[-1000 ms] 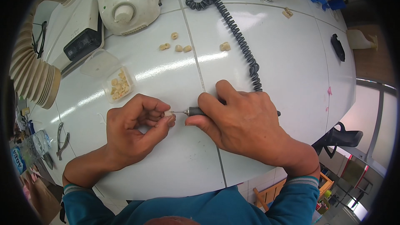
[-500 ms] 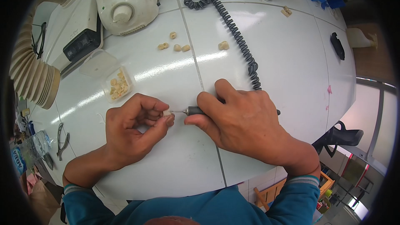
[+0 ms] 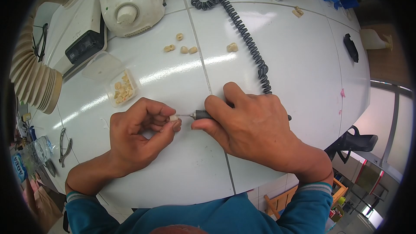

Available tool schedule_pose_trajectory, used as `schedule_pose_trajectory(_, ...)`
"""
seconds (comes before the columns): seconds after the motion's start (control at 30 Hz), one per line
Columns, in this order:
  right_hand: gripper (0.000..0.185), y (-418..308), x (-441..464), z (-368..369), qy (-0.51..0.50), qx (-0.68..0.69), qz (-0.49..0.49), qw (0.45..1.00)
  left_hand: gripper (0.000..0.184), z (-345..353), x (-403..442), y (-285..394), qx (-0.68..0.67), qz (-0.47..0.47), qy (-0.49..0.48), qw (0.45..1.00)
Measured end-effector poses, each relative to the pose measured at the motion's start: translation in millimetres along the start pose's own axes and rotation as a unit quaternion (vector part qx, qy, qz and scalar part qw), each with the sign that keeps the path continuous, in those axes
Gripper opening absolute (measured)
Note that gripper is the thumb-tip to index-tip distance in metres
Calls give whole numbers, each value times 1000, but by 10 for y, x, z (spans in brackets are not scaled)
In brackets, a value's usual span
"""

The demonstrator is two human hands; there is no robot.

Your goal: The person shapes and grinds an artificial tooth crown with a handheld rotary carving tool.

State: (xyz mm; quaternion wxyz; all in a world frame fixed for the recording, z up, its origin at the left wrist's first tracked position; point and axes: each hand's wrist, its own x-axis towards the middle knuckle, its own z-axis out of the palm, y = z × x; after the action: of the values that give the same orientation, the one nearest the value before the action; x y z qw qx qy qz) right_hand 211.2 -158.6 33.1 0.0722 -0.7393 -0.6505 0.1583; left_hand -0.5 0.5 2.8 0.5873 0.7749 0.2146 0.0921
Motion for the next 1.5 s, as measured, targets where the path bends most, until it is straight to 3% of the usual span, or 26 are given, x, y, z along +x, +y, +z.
schedule_pose_trajectory(0.43, 44, 52, 9, -12, 4, -1, -39, 999, 19, -6, 1, 4, -2, -3, -2, 1000)
schedule_pose_trajectory(0.53, 41, 5, 4, -7, -3, 5, 5, 1000, 18, -2, 1, 5, -7, -3, 1, 1000)
schedule_pose_trajectory(1.03, 45, 48, 14, -21, -5, -3, -29, 1000, 18, -3, 0, 10, -1, -3, -1, 1000)
schedule_pose_trajectory(1.5, 43, 27, -2, -32, -21, 8, -2, 1000, 18, -3, 3, 1, -7, 3, -2, 1000)
